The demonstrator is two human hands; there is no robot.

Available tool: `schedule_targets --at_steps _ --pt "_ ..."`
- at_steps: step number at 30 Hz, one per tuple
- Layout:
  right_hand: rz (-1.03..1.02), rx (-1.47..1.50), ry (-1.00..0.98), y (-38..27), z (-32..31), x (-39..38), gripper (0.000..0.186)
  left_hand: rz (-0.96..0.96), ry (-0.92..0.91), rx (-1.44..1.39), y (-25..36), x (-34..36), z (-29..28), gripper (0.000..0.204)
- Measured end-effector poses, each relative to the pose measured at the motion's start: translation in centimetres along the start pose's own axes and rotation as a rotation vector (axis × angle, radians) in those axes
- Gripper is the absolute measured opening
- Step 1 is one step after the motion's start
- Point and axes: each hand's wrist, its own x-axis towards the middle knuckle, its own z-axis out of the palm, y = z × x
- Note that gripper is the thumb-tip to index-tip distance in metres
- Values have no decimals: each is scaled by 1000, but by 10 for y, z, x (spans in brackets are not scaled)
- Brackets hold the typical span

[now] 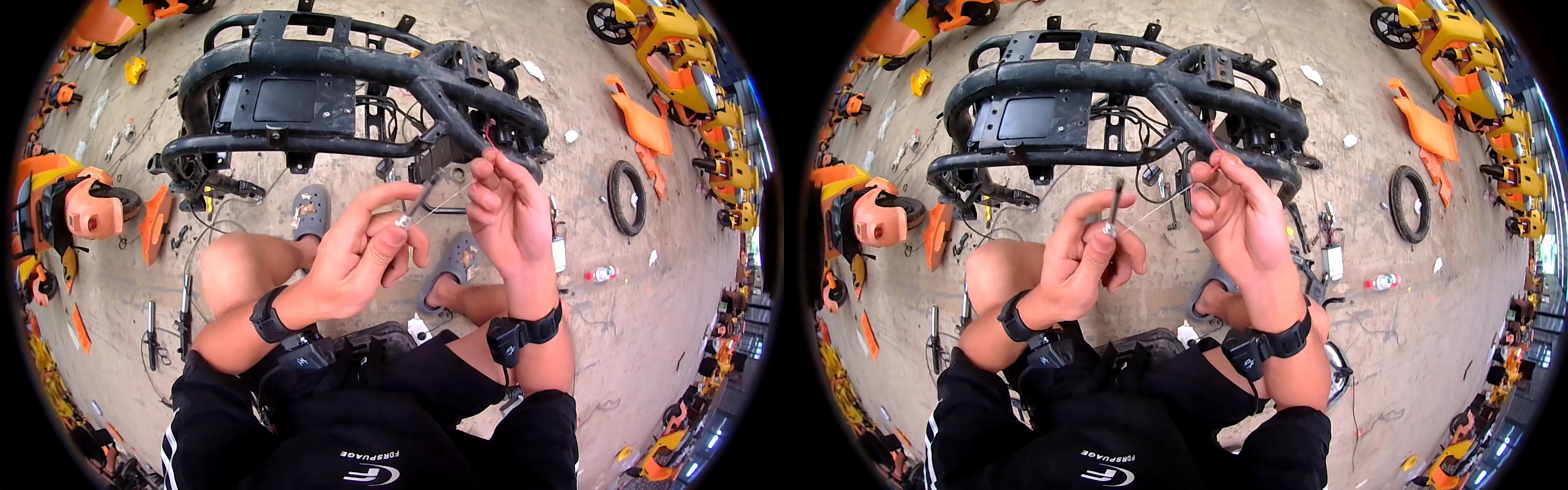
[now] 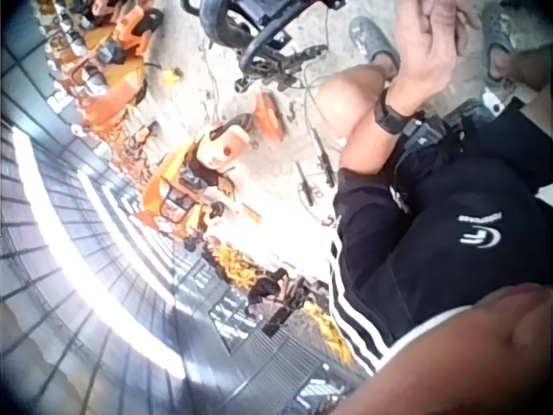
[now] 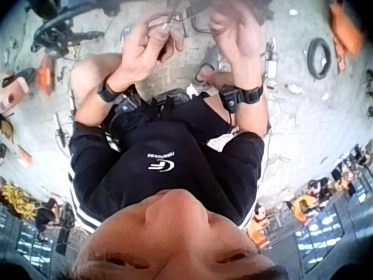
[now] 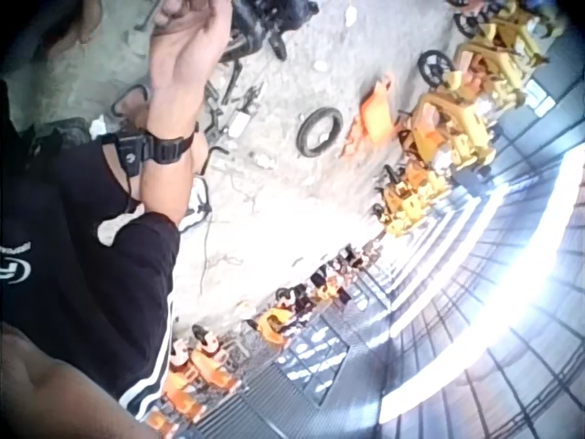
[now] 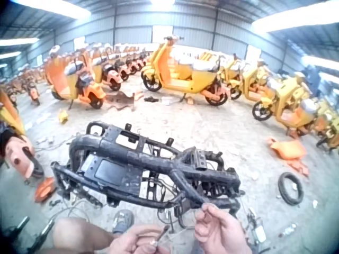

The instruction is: The person sits on the floor and uses a screwdriver to strip the insulation from a red wire attached to a scooter frame. They repeatedly scrape the wire ends and adjust their grip on the tool throughout the clip.

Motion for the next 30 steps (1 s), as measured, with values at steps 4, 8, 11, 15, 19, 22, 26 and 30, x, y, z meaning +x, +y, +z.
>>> schedule_targets --at_steps 4,8,11,15,19,22,26,30 --pt "83 -70 5 -5 -4 8 24 12 -141 229 -6 -3 -1 26" --pt "83 -502 -18 -14 5 7 12 -184 -275 721 10 6 -4 33" --pt "-6 -819 49 -6 5 10 15 -169 -232 999 -1 10 -13 27" --pt "-73 -739 40 11 16 7 11 -192 -150 1123 -12 15 -22 15" --pt "-194 -664 114 28 17 0 11 -129 6 994 -16 23 -29 16" --pt "-228 -550 152 33 18 -4 9 -81 91 750 -12 28 -34 16" --pt "-164 -402 173 28 18 -8 7 -398 59 106 4 26 -26 19" --pt "-3 -218 260 37 10 -4 6 -350 77 -38 12 16 -13 23"
